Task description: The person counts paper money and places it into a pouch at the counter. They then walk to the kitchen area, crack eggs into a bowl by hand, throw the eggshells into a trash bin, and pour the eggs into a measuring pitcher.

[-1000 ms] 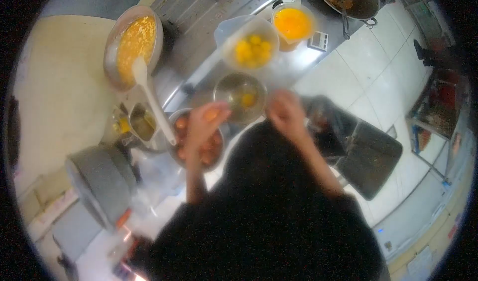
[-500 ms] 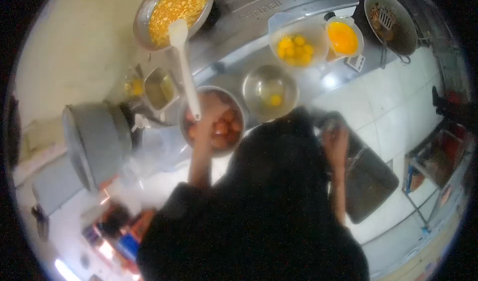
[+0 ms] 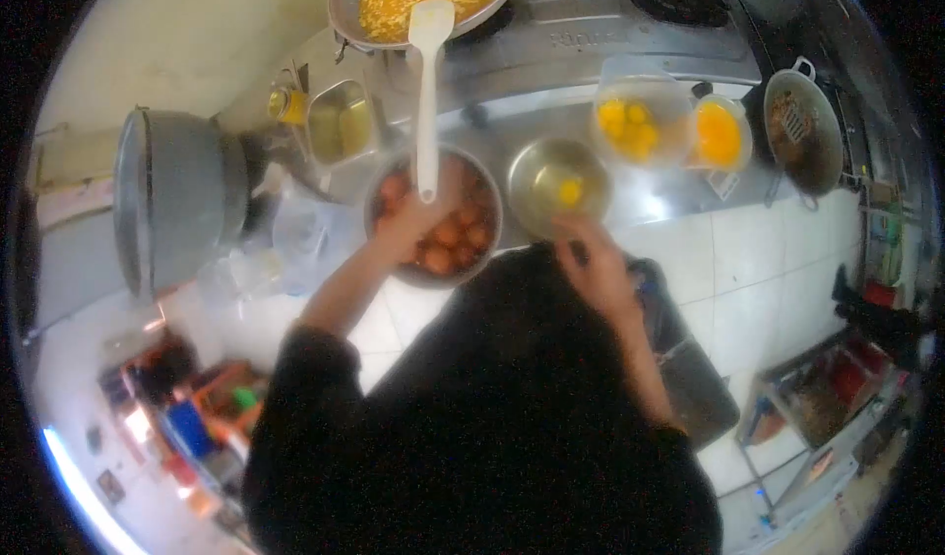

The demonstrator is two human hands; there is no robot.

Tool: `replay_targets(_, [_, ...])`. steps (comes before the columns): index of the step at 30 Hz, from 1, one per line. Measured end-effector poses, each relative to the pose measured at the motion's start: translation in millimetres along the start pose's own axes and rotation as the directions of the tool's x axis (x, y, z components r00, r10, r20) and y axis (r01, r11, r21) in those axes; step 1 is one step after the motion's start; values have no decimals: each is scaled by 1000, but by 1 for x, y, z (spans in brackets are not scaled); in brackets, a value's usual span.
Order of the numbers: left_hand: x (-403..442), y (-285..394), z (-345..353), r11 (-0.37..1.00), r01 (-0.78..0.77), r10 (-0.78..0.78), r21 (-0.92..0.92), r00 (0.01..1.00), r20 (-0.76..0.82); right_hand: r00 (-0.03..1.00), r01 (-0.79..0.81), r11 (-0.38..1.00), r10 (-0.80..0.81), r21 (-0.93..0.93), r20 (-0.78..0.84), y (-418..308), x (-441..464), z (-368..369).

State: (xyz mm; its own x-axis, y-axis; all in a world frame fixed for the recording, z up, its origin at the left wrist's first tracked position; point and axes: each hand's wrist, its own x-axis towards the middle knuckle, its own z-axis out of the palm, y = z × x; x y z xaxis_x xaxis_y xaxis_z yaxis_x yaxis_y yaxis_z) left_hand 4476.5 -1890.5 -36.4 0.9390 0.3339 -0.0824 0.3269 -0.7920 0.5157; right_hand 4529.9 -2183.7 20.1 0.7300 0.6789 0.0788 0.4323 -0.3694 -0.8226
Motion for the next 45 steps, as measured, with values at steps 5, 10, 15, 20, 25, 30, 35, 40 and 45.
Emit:
replay_targets(5, [-23,37,-74,997,43,-51,72,992,118,993,28,992,-41,120,112,-21,23,19])
replay_targets(10, [-58,39,-88,681,443,-160,-583,867,473,964,239,962,-252,133,88,-40,67,59])
replay_targets(15, [-62,51,-68,315,535,-223,-784,844,487,975,157,961,-187,226,119,-20,65,54])
replay_targets(20, [-45,88,-9,-9,57,-197,-998,979,58,967,49,973,10,225,-254,-24,44,46])
replay_targets(25, [-27,113,30,-16,60,-43,-998,997,61,902,-100,993,119,67,-416,-18,28,42])
replay_targets(30, [-25,119,45,62,133,65,-989,989,137,910,-118,983,163,139,-382,-10,28,26])
replay_targets(35, [-16,98,27,504,278,48,-818,936,348,944,-57,900,190,432,-271,4,24,9])
replay_targets(40, [-1,102,22,591,257,33,-765,940,341,965,-35,912,137,410,-222,20,30,4])
replay_targets(45, [32,99,17,784,-287,431,-550,890,151,976,-86,874,170,478,-134,45,42,9])
